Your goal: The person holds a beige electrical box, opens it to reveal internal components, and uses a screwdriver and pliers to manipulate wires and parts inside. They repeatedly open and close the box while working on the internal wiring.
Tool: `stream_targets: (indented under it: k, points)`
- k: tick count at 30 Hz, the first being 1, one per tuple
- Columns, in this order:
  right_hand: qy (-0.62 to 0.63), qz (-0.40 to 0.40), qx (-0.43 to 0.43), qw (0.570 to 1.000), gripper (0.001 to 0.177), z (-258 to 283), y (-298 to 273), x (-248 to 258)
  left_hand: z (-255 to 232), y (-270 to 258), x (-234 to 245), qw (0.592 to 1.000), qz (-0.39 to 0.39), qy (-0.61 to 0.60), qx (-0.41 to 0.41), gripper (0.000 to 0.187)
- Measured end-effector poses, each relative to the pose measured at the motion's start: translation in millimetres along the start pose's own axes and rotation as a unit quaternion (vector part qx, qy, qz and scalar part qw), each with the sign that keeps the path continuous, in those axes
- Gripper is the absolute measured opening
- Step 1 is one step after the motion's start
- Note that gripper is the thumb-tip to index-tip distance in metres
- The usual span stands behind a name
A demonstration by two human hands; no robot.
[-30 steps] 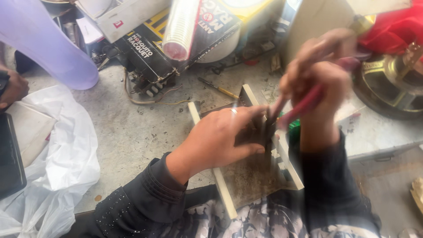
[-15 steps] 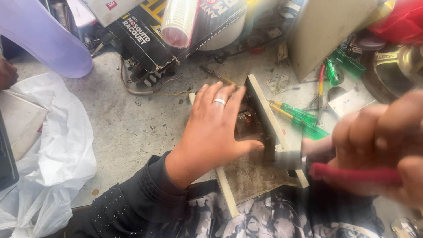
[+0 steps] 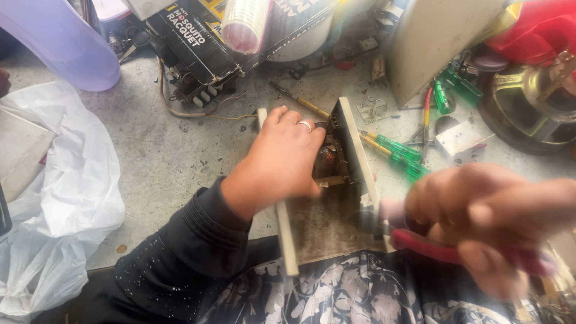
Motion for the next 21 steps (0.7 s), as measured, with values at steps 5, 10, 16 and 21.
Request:
stream_targets:
  k: [5,10,16,21]
  points:
    - [-0.042,-0.079,-0.008,0.996,0.027,-22.5,9.8,-25.7,-0.1,-3.4,5.9,0.997,-0.065,0.003,-0.029,0.076]
    - [0.022,-0.077,-0.113,0.99,0.023,3.0,30.0,-5.9,0.7,-5.2,-0.5,0.998,-0.044,0.016,-0.029,0.076]
    - [-0.189,-0.095,0.021,0.977,0.027,5.5,29.8,1.6,0.2,-6.5,0.9,0.998,-0.055,0.023,-0.025,0.076]
    - [-0.233,-0.221,0.154,0.934,0.017,-12.8,-27.8,68.1,2.2,-7.5,-0.6,0.997,-0.067,-0.002,-0.025,0.079]
Point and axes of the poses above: each hand's wrist, its own y-axis towards the middle knuckle, its own x-axis out of the back of the hand, z = x × y, the point moved 8 cm from there along y, towards the middle knuckle, and after that the axes turned 8 degrees about y, right-handed, at the moved point
